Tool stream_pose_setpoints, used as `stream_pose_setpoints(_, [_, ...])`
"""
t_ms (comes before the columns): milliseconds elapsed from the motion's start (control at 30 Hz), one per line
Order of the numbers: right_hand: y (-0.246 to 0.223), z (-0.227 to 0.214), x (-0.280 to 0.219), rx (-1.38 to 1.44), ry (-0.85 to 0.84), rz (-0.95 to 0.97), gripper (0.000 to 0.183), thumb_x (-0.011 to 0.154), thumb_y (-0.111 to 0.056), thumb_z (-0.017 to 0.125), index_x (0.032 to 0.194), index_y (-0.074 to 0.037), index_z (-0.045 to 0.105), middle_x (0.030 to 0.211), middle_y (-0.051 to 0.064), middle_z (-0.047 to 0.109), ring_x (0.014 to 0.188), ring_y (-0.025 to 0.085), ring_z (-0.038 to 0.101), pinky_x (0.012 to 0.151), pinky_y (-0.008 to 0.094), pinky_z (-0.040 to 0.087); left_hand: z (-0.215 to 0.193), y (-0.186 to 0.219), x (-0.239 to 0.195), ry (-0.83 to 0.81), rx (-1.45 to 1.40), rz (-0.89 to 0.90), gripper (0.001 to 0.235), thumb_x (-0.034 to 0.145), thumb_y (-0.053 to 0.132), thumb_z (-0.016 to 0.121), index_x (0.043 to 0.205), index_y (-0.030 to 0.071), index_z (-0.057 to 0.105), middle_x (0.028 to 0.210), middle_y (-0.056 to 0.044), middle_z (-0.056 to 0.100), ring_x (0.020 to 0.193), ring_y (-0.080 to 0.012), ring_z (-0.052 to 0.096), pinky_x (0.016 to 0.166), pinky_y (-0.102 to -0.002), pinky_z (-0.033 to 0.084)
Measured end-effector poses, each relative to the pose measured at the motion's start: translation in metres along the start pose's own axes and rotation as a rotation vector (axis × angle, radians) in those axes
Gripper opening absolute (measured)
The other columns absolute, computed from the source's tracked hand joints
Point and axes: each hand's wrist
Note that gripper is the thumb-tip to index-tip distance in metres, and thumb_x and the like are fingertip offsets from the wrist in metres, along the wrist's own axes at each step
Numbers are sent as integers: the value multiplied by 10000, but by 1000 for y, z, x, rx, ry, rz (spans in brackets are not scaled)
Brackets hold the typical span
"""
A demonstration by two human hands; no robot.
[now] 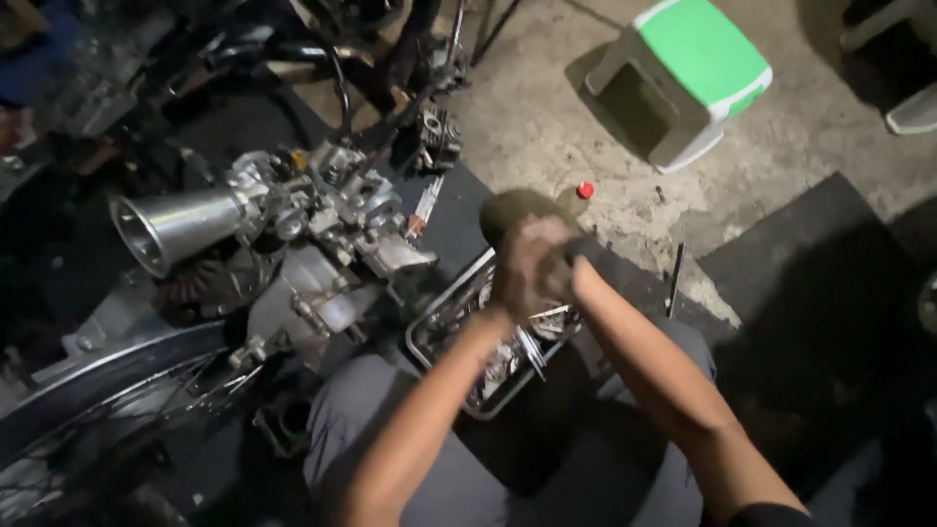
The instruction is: Cleaning and organizing motorcycle engine parts into a tray
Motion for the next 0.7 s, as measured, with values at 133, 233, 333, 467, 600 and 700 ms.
stream_pose_setpoints(133, [-9, -6, -15, 80, -38, -13, 112, 712, -302, 639, 731, -196, 669, 745, -1, 555, 653, 217, 578, 605, 363, 440, -13, -33, -6, 28, -80, -124, 448, 1069, 355, 479, 1109, -35, 696, 1159, -174, 706, 1181, -361, 649, 1145, -474, 398])
stream_pose_setpoints(233, [-21, -14, -14, 148, -46, -48, 139, 678, -340, 661, 684, -202, 677, 674, -4, 563, 594, 222, 593, 564, 368, 454, -31, -33, -8, -12, -244, -340, 524, 1078, 416, 454, 1082, -37, 718, 1068, -222, 722, 1126, -410, 661, 1124, -496, 411])
stream_pose_setpoints(333, [-28, -24, -14, 211, -57, -84, 169, 644, -378, 683, 638, -209, 684, 603, -7, 572, 535, 227, 609, 523, 374, 469, -47, -15, -2, 0, -435, -624, 551, 1054, 502, 473, 973, 24, 735, 897, -181, 721, 972, -299, 653, 1005, -455, 455])
stream_pose_setpoints(467, [-36, -39, -10, 292, -70, -112, 213, 599, -428, 712, 575, -217, 695, 508, -11, 583, 456, 234, 631, 469, 381, 489, -49, -21, -5, 86, -545, -792, 520, 1012, 491, 520, 894, 48, 765, 783, -197, 730, 815, -209, 684, 810, -416, 536])
stream_pose_setpoints(600, [-37, -89, 3, 348, -98, -151, 247, 565, -466, 735, 528, -224, 703, 437, -14, 592, 397, 239, 646, 429, 386, 504, 1, -137, -65, 226, -367, -431, 106, 702, 18, 722, 797, 35, 677, 726, -55, 683, 595, -157, 554, 600, -304, 490])
stream_pose_setpoints(700, [-22, -178, 24, 990, 237, -56, 149, 666, -231, 753, 810, -260, 724, 695, -84, 647, 614, 192, 692, 585, 305, 547, 29, -199, -86, 473, 388, -137, 428, 938, 367, 606, 556, 174, 609, 521, -79, 629, 553, -303, 615, 661, -389, 456])
Point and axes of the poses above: each hand's wrist, its own x-axis towards the middle knuckle, its own z-axis out of the palm, y = z × x
